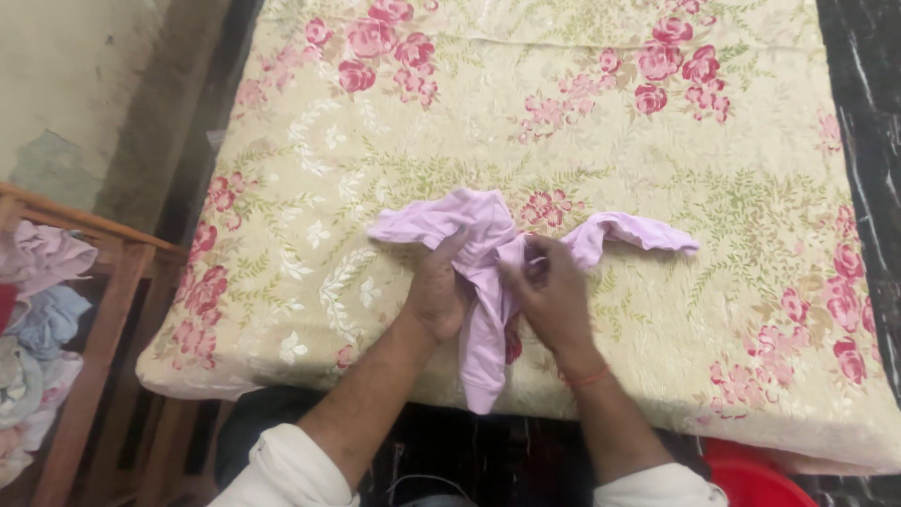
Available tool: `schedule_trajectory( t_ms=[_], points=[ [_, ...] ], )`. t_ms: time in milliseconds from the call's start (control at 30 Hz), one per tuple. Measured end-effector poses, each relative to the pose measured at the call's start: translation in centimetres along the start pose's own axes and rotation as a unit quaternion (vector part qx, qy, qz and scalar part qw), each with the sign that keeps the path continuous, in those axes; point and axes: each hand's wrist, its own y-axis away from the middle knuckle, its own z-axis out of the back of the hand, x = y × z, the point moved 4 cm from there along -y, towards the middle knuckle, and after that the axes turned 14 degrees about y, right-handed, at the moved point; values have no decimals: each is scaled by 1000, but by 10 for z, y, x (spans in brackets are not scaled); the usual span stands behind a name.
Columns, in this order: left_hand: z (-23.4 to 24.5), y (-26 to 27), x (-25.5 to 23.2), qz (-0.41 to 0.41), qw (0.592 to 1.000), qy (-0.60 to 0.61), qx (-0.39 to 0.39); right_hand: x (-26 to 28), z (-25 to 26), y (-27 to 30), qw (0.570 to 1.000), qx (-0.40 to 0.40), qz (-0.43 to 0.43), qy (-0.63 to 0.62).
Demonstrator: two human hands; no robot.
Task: The person folds several small garments on a floral-patterned table. They smooth and fold a white polka-dotted cloth, a pink cloth, a light purple top, and a white patterned cloth, placing each folded item into a red bucket beside the table.
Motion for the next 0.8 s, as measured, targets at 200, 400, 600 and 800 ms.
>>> schedule_trajectory(
  t_ms=[200,400,600,800],
  points=[
    [-9,-1,-31,-40,998,1,-42,-33,15,-16,961,47,-222,-157],
    [20,-9,-112,-253,966,49,-15,-69,60,-35,853,-175,-208,-445],
    [54,-12,-96,-231,966,38,-108,-73,19,-27,871,-9,-294,-394],
    [46,0,-82,-157,943,-18,-294,-52,11,-21,989,70,-128,-23]
  ],
)
